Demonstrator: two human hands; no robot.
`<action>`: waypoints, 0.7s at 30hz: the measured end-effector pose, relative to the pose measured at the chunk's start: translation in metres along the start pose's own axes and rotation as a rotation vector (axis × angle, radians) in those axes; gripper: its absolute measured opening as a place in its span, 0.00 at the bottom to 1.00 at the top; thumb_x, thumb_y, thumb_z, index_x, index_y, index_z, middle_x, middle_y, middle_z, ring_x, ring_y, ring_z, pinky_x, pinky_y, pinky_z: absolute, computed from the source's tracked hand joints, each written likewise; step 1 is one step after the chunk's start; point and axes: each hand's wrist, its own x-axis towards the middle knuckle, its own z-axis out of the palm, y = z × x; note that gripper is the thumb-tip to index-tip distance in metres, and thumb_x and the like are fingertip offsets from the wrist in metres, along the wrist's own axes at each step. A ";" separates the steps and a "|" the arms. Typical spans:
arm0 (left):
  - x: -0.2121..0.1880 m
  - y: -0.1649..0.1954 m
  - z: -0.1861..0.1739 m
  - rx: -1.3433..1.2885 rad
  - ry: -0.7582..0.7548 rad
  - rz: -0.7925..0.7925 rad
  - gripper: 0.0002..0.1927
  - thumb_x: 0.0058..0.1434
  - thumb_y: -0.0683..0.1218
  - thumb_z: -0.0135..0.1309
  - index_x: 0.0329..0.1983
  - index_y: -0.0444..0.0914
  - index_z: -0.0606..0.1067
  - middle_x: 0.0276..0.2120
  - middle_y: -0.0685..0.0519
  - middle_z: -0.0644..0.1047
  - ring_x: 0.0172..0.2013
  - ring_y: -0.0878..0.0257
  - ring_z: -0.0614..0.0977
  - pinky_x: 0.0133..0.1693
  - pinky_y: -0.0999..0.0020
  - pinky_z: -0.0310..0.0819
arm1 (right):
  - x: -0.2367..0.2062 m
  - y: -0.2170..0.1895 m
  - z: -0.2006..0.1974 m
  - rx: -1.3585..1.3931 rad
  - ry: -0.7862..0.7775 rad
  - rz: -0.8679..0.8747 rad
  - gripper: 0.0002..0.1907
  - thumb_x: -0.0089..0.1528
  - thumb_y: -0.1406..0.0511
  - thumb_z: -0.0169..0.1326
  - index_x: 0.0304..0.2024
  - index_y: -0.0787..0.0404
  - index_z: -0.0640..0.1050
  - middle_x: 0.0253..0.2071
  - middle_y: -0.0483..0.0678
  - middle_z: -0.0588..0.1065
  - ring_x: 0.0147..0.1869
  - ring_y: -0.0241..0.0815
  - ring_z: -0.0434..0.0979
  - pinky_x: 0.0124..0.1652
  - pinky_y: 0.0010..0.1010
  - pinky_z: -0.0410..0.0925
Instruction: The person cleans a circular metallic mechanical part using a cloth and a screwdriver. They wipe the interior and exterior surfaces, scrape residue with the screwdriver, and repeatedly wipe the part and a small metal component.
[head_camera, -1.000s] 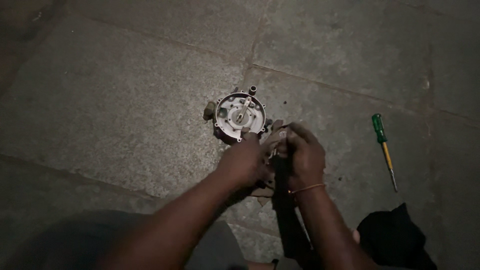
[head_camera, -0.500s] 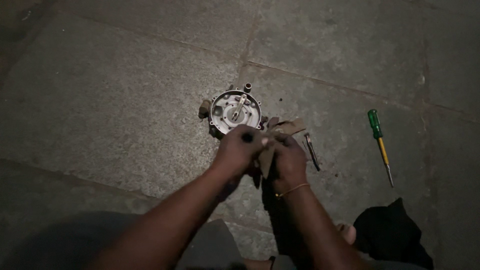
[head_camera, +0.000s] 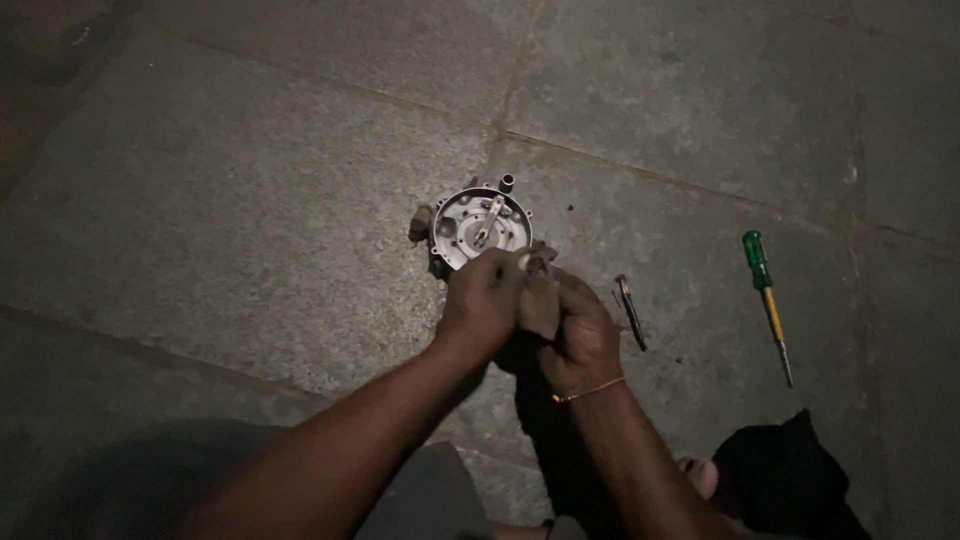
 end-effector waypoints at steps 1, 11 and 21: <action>0.002 0.000 -0.001 -0.113 -0.013 -0.034 0.12 0.67 0.48 0.51 0.38 0.34 0.78 0.31 0.48 0.81 0.33 0.62 0.81 0.35 0.66 0.77 | 0.000 0.000 0.000 0.002 0.030 0.000 0.11 0.65 0.68 0.52 0.48 0.65 0.78 0.44 0.50 0.80 0.46 0.43 0.81 0.48 0.33 0.75; 0.006 -0.008 -0.012 -0.492 0.092 -0.292 0.12 0.70 0.47 0.46 0.36 0.35 0.75 0.30 0.53 0.76 0.29 0.67 0.77 0.30 0.70 0.73 | 0.001 -0.033 0.011 -0.077 0.231 -0.047 0.16 0.66 0.64 0.44 0.50 0.68 0.76 0.47 0.57 0.80 0.46 0.50 0.83 0.44 0.35 0.75; 0.006 0.021 -0.009 -0.395 -0.043 -0.260 0.15 0.69 0.48 0.48 0.47 0.34 0.79 0.32 0.56 0.81 0.31 0.68 0.81 0.33 0.73 0.77 | 0.000 -0.023 0.010 -0.105 0.068 -0.024 0.12 0.70 0.65 0.48 0.43 0.70 0.76 0.37 0.53 0.78 0.36 0.44 0.80 0.34 0.30 0.71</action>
